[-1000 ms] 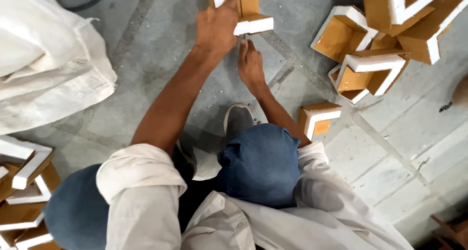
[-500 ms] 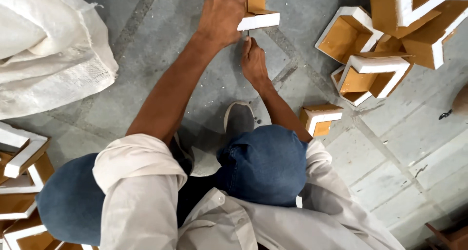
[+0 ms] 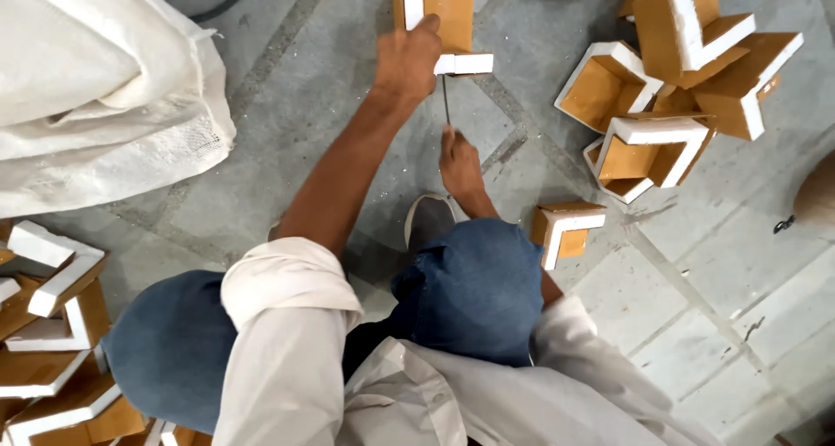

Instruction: The person cuts and prepares foam corner protectors for packaging.

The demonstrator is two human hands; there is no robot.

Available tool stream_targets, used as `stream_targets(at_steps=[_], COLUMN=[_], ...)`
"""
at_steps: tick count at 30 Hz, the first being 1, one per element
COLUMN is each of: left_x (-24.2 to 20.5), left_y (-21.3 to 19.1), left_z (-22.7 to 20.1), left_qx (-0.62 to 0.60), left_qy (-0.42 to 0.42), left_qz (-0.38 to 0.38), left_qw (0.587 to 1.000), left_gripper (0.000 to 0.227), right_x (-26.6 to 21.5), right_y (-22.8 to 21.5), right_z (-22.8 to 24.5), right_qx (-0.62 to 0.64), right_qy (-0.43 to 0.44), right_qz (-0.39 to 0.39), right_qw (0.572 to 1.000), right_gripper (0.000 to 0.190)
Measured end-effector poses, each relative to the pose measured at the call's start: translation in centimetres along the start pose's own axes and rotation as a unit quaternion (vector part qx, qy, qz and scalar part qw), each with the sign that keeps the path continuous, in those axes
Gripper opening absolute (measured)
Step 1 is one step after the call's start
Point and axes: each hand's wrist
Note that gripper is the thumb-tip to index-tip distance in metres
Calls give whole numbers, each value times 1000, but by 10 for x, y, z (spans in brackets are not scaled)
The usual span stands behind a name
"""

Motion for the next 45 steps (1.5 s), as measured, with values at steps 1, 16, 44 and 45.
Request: stream_targets(at_steps=[1, 16, 44, 45], left_x=[1, -134, -42, -43], left_y=[1, 21, 15, 14], left_z=[2, -59, -21, -21], left_qx=[0, 196, -213, -220], left_qy=[-3, 109, -123, -122], left_qz=[-6, -83, -209, -214], left_qw=[1000, 971, 946, 944], left_gripper=[39, 31, 53, 52], right_x=[-15, -46, 12, 13], right_y=[-5, -98, -23, -22], right_z=[-33, 45, 80, 80], right_qx=[-3, 110, 17, 27], right_qy=[-6, -31, -95, -95], right_qz=[1, -29, -24, -24], right_qw=[1000, 993, 995, 995], right_gripper=[50, 59, 44, 44])
Point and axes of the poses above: each hand's wrist, its own x-axis towards the middle knuckle, its own y-axis out of the palm, z = x × y, and after that the axes turned 15 degrees about x, right-handed
